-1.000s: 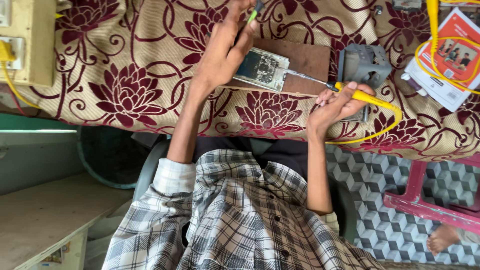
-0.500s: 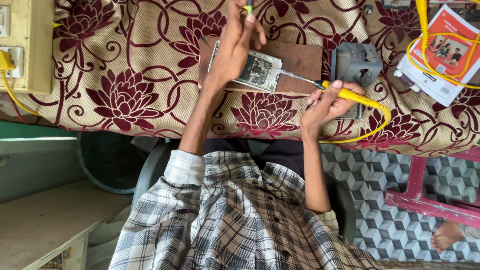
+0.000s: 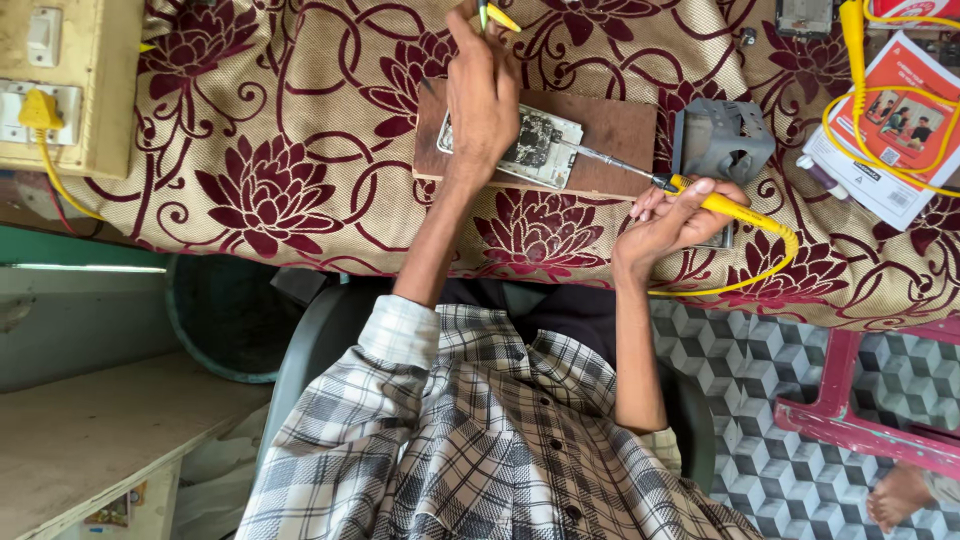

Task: The person solders components on a disassembled phone motherboard resting on a wooden block, holding the board steady with one hand while applying a yellow soldering iron with the other. They periodically reposition the board, touch the iron to different points, and briefly handle a small metal container before resuming soldering.

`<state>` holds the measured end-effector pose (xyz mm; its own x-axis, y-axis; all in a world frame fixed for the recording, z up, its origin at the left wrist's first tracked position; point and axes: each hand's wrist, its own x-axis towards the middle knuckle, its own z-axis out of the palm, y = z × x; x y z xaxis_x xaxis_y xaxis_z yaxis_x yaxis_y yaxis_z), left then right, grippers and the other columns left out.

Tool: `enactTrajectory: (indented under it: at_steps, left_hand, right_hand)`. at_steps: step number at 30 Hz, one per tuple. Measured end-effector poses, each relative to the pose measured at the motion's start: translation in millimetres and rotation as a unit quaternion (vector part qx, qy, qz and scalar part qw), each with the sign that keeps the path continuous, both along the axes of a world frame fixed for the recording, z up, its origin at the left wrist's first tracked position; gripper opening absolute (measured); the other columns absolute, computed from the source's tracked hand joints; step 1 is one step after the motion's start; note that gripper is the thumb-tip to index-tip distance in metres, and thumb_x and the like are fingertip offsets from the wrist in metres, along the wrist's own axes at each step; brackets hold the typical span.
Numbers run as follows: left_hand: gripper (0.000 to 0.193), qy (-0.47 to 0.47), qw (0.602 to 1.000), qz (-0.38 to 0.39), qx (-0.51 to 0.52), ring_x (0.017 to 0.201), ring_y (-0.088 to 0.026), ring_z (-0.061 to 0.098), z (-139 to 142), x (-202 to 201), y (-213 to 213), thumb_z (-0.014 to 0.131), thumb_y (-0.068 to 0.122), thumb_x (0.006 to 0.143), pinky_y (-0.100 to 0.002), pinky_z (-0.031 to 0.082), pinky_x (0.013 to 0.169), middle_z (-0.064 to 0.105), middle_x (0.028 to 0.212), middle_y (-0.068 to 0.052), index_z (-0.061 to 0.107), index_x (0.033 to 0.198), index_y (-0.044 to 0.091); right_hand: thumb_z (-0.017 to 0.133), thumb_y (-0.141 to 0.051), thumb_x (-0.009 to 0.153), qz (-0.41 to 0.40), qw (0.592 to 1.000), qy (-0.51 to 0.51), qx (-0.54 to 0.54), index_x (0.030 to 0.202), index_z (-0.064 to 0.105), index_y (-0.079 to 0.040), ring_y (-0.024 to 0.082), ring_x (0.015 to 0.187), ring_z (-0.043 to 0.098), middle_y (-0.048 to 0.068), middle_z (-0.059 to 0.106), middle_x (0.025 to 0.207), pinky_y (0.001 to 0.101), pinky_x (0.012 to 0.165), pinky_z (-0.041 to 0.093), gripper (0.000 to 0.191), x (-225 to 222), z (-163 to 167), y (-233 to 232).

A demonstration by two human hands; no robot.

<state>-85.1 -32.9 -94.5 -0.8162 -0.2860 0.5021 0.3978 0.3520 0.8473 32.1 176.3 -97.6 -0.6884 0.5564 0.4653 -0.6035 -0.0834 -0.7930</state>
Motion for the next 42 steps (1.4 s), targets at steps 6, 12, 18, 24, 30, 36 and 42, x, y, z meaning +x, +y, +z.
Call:
enactTrajectory:
  at_steps: [6, 12, 18, 24, 30, 36, 42]
  left_hand:
    - [0.029, -0.049, 0.993, 0.106, -0.018, 0.042, -0.009, 0.050, 5.0, 1.0, 0.6, 0.036, -0.002, 0.099, -0.026, 0.042, 0.036, 0.059, 0.065, -0.005, 0.035, 0.129, -0.004]
    - [0.024, -0.071, 0.977, 0.199, -0.017, 0.041, -0.007, 0.048, 9.2, -9.7, -16.5, 0.037, 0.005, 0.102, -0.024, 0.038, 0.032, 0.058, 0.061, -0.001, 0.041, 0.125, 0.000]
    - [0.046, -0.013, 0.994, -0.066, 0.081, 0.056, -0.008, 0.045, 45.5, -2.8, -52.4, 0.042, 0.034, 0.115, -0.028, 0.046, 0.051, 0.051, 0.069, 0.000, 0.039, 0.149, 0.004]
    - [0.065, -0.261, 0.842, -0.254, -0.398, 0.045, -0.019, 0.038, 96.5, 48.8, -72.4, 0.063, 0.063, 0.103, -0.037, 0.040, 0.045, 0.044, 0.055, -0.010, 0.055, 0.144, 0.014]
    - [0.064, -0.282, 0.831, -0.214, -0.430, 0.070, -0.021, 0.067, 109.5, 63.6, -64.4, 0.091, 0.044, 0.073, -0.041, 0.050, 0.091, 0.072, 0.078, -0.008, 0.063, 0.120, 0.011]
    - [0.054, -0.286, 0.842, -0.214, -0.406, 0.083, -0.025, 0.071, 110.0, 70.9, -58.4, 0.083, 0.042, 0.081, -0.048, 0.048, 0.100, 0.073, 0.079, -0.013, 0.062, 0.119, 0.010]
    - [0.064, -0.266, 0.850, -0.196, -0.410, 0.090, -0.029, 0.071, 105.0, 77.2, -56.7, 0.083, 0.043, 0.081, -0.049, 0.048, 0.100, 0.073, 0.081, -0.017, 0.059, 0.126, 0.005]
  right_hand:
    - [0.052, -0.031, 0.116, 0.003, 0.999, -0.032, -0.003, 0.115, 0.036, -0.007, 0.012, 0.054, 0.045, 0.004, 0.040, 0.081, 0.0266, 0.048, 0.043, 0.029, 1.2, 5.6, -2.1]
    - [0.051, -0.033, 0.115, 0.003, 0.999, -0.033, -0.018, 0.115, 0.036, -0.007, 0.012, 0.055, 0.047, 0.005, 0.042, 0.082, 0.0253, 0.046, 0.043, 0.030, -0.7, 9.2, -2.9]
    - [0.052, -0.032, 0.114, 0.001, 1.000, -0.026, -0.018, 0.115, 0.035, -0.006, 0.012, 0.054, 0.046, 0.005, 0.042, 0.084, 0.0261, 0.046, 0.043, 0.031, -0.4, 7.4, -0.8]
    - [0.053, -0.033, 0.115, 0.001, 0.999, -0.030, -0.021, 0.117, 0.036, -0.006, 0.012, 0.054, 0.046, 0.004, 0.040, 0.081, 0.0267, 0.047, 0.044, 0.032, -2.4, 3.2, 0.0]
    - [0.053, -0.034, 0.115, 0.012, 0.999, -0.033, -0.005, 0.117, 0.036, -0.006, 0.014, 0.054, 0.049, 0.005, 0.042, 0.079, 0.0275, 0.048, 0.045, 0.033, -3.2, -1.9, 3.8]
    - [0.054, -0.032, 0.117, 0.067, 0.998, -0.013, 0.009, 0.120, 0.033, -0.007, 0.017, 0.056, 0.052, 0.007, 0.046, 0.081, 0.0283, 0.048, 0.048, 0.032, -4.9, -2.2, 2.4]
    - [0.054, -0.032, 0.115, 0.065, 0.998, -0.017, 0.012, 0.120, 0.032, -0.007, 0.018, 0.056, 0.054, 0.008, 0.046, 0.087, 0.0276, 0.048, 0.046, 0.034, -3.1, 0.1, 0.8]
